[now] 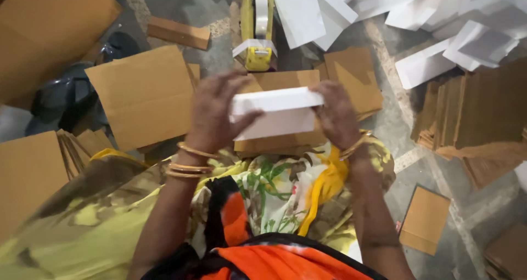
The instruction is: The person assembles small cardboard boxes by folding the flaps and securing them with clear tape. They repeatedly pick up flat brown cardboard pieces, fold them into box shapes, and use a tape dispenser to seal the edges.
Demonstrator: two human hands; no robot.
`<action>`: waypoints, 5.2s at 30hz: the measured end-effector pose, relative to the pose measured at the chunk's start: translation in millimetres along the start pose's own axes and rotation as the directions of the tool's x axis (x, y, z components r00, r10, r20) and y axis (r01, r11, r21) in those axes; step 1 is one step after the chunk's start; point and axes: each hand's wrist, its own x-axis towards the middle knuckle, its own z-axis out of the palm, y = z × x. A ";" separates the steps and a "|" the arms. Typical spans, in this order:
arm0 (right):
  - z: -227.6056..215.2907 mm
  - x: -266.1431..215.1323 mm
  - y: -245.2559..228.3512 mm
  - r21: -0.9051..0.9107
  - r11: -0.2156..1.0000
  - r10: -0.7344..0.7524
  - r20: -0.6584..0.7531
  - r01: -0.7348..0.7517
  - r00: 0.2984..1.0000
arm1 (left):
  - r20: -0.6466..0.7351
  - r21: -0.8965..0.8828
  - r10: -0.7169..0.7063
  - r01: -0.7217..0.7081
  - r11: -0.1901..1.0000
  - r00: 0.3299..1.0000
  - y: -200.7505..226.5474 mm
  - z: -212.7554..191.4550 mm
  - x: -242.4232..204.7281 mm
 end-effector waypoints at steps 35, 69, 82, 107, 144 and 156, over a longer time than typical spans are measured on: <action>58.3 61.3 117.9 0.701 0.495 0.380 0.356 -0.513 0.854 | 0.296 0.270 -0.025 -0.059 0.961 0.955 -12.0 90.0 4.5; 67.3 17.3 74.3 0.833 0.397 0.233 0.315 -0.386 0.920 | 0.206 0.336 -0.074 0.001 0.942 0.976 -15.8 100.5 5.5; 27.2 18.8 178.7 -0.364 0.695 0.650 -0.049 -0.620 0.758 | 0.190 0.341 -0.104 0.034 0.939 0.976 -17.1 103.4 6.7; 23.2 23.3 291.1 -0.376 0.766 0.549 -0.039 -0.522 0.835 | 0.151 0.311 -0.084 0.033 0.950 0.985 -18.0 103.6 2.0; 120.5 -31.2 -15.9 -0.018 0.985 -0.156 0.316 0.171 0.936 | 0.333 0.275 -0.145 0.051 0.960 0.932 -28.1 82.2 11.8; 107.8 5.4 33.8 0.784 0.605 0.348 -0.104 -0.138 0.932 | 0.352 0.276 -0.105 0.004 0.961 0.930 -28.5 85.4 14.9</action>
